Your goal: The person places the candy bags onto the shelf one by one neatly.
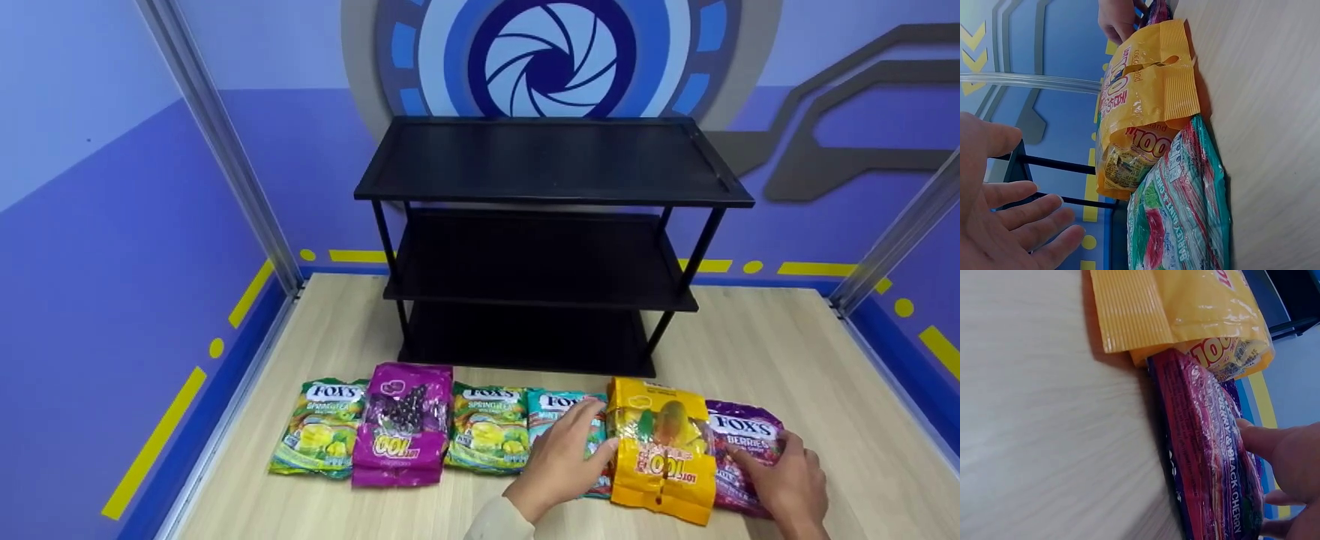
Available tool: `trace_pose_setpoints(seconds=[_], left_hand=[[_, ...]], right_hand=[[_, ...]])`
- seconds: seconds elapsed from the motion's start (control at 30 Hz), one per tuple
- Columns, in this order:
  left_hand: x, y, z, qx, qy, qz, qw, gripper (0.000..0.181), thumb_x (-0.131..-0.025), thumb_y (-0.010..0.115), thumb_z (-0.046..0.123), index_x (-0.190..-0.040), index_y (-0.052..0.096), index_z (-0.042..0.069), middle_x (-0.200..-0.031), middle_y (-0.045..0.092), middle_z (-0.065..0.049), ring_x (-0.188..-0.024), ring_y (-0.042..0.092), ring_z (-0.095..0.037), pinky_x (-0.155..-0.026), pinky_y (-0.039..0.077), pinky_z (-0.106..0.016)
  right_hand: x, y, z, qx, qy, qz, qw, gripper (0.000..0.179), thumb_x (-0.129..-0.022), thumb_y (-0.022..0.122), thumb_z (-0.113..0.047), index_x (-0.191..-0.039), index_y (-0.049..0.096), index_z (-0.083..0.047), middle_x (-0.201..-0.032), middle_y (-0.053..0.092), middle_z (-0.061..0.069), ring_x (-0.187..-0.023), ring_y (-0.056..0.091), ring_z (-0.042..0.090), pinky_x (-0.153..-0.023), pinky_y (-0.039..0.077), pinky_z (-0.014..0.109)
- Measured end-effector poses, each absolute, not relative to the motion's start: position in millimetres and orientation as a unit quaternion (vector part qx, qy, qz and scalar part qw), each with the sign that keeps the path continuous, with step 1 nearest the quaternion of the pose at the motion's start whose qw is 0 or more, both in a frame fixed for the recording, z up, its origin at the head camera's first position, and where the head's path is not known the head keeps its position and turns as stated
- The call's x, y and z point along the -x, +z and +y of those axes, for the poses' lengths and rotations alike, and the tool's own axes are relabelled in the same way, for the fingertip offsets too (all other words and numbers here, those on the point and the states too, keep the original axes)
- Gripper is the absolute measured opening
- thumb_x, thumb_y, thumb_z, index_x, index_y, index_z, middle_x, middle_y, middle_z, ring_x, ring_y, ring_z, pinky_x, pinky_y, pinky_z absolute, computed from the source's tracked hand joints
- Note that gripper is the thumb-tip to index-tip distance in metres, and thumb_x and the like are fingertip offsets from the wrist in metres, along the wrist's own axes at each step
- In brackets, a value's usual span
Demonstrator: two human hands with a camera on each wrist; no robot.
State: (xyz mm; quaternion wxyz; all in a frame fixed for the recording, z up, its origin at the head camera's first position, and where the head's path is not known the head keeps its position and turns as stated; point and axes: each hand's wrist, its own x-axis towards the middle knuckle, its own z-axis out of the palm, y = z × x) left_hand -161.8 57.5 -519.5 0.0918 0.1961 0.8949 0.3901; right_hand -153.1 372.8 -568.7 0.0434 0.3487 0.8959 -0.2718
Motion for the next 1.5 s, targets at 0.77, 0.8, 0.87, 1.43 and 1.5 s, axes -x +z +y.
trace_pose_setpoints(seconds=[0.77, 0.8, 0.87, 1.43, 1.5], left_hand=[[161.1, -525.9, 59.4, -0.176, 0.394, 0.896, 0.109, 0.045, -0.097, 0.051, 0.049, -0.139, 0.047, 0.032, -0.144, 0.045, 0.015, -0.129, 0.05, -0.01, -0.107, 0.046, -0.039], [161.0, -525.9, 59.8, -0.174, 0.393, 0.896, 0.11, 0.045, -0.097, 0.051, 0.048, -0.138, 0.047, 0.032, -0.144, 0.046, 0.015, -0.129, 0.05, -0.01, -0.107, 0.046, -0.039], [160.5, -525.9, 60.6, -0.17, 0.391, 0.897, 0.113, 0.045, -0.096, 0.052, 0.049, -0.138, 0.048, 0.032, -0.144, 0.046, 0.015, -0.128, 0.05, -0.009, -0.107, 0.046, -0.038], [159.8, -528.1, 61.6, -0.164, 0.396, 0.896, 0.117, 0.045, -0.096, 0.052, 0.049, -0.138, 0.047, 0.033, -0.144, 0.046, 0.015, -0.129, 0.05, -0.01, -0.107, 0.046, -0.04], [159.4, -528.6, 61.6, -0.165, 0.397, 0.895, 0.116, 0.045, -0.096, 0.052, 0.049, -0.138, 0.047, 0.033, -0.144, 0.046, 0.016, -0.129, 0.05, -0.01, -0.107, 0.046, -0.041]], right_hand=[[155.3, -564.8, 383.7, -0.349, -0.324, 0.879, -0.012, 0.072, -0.095, 0.062, -0.023, -0.152, 0.023, -0.003, -0.15, 0.028, 0.032, -0.135, 0.028, 0.052, -0.114, 0.023, 0.062], [154.7, -565.0, 384.0, -0.347, -0.322, 0.881, -0.022, 0.07, -0.095, 0.062, -0.022, -0.151, 0.025, -0.003, -0.149, 0.029, 0.032, -0.135, 0.029, 0.052, -0.114, 0.023, 0.062], [153.0, -565.1, 383.8, -0.347, -0.323, 0.88, -0.037, 0.068, -0.095, 0.062, -0.021, -0.151, 0.027, -0.004, -0.149, 0.03, 0.031, -0.136, 0.029, 0.051, -0.114, 0.023, 0.062], [136.0, -548.5, 371.2, -0.326, -0.321, 0.86, -0.224, 0.043, -0.096, 0.057, -0.016, -0.139, 0.053, -0.012, -0.139, 0.051, 0.021, -0.13, 0.046, 0.044, -0.108, 0.033, 0.055], [135.1, -544.9, 368.7, -0.319, -0.319, 0.857, -0.249, 0.042, -0.095, 0.059, -0.015, -0.137, 0.055, -0.013, -0.137, 0.054, 0.019, -0.128, 0.049, 0.043, -0.106, 0.035, 0.055]])
